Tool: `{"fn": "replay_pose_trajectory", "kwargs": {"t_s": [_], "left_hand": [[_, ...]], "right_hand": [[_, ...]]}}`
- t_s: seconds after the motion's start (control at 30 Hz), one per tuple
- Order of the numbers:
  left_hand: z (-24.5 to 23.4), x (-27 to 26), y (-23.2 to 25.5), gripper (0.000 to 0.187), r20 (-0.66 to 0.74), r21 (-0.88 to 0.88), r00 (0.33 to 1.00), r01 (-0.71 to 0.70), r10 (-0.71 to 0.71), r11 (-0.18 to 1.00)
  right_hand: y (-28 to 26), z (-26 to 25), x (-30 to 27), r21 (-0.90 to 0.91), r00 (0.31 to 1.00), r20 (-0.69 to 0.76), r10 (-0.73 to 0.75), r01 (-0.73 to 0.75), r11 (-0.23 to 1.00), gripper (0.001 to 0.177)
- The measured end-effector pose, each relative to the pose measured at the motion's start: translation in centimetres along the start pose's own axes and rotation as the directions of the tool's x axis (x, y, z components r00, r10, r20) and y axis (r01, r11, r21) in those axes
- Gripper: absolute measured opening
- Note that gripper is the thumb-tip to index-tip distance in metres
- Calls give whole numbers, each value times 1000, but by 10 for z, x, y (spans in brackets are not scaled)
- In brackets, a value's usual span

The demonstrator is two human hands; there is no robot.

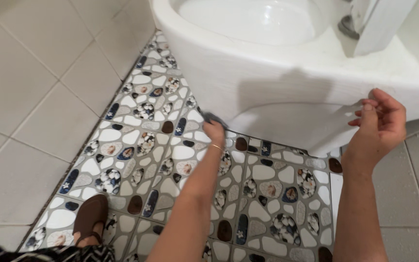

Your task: The person wipes the toilet seat, the top of the tank, and the exterior of the bowl using a scouring pad.

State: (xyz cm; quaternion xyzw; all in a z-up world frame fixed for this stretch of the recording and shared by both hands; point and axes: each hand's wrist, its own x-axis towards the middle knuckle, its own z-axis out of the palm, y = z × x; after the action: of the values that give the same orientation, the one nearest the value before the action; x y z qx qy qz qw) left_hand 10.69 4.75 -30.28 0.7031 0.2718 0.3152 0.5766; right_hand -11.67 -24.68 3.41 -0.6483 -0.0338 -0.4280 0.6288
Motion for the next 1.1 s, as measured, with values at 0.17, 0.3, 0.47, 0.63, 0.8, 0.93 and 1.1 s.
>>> {"fn": "replay_pose_trajectory", "kwargs": {"t_s": [0.17,0.3,0.47,0.63,0.8,0.93,1.1], "left_hand": [[24,-104,13,29,77,25,997,28,-30,999],[13,-89,26,29,42,15,987,-156,155,988],[-27,12,3,30,-102,105,859,-493,503,864],[48,-88,-13,24,-14,-51,1000,-20,20,999],[117,-226,13,23,101,48,974,198,-202,979],[95,-186,21,22,49,59,984,171,-174,983],[20,-53,29,22,-169,-8,984,57,-58,998]], "right_hand": [[8,-9,7,41,995,-83,46,-43,998,15],[10,-34,18,87,993,-111,34,-25,996,17],[9,-72,16,75,986,-160,39,-27,997,18],[14,-75,19,158,975,-212,73,-40,987,15],[12,-86,22,157,978,-203,52,-20,987,21],[10,-101,28,184,967,-244,78,-33,982,17],[13,-104,23,100,975,-222,18,4,995,23]]}}
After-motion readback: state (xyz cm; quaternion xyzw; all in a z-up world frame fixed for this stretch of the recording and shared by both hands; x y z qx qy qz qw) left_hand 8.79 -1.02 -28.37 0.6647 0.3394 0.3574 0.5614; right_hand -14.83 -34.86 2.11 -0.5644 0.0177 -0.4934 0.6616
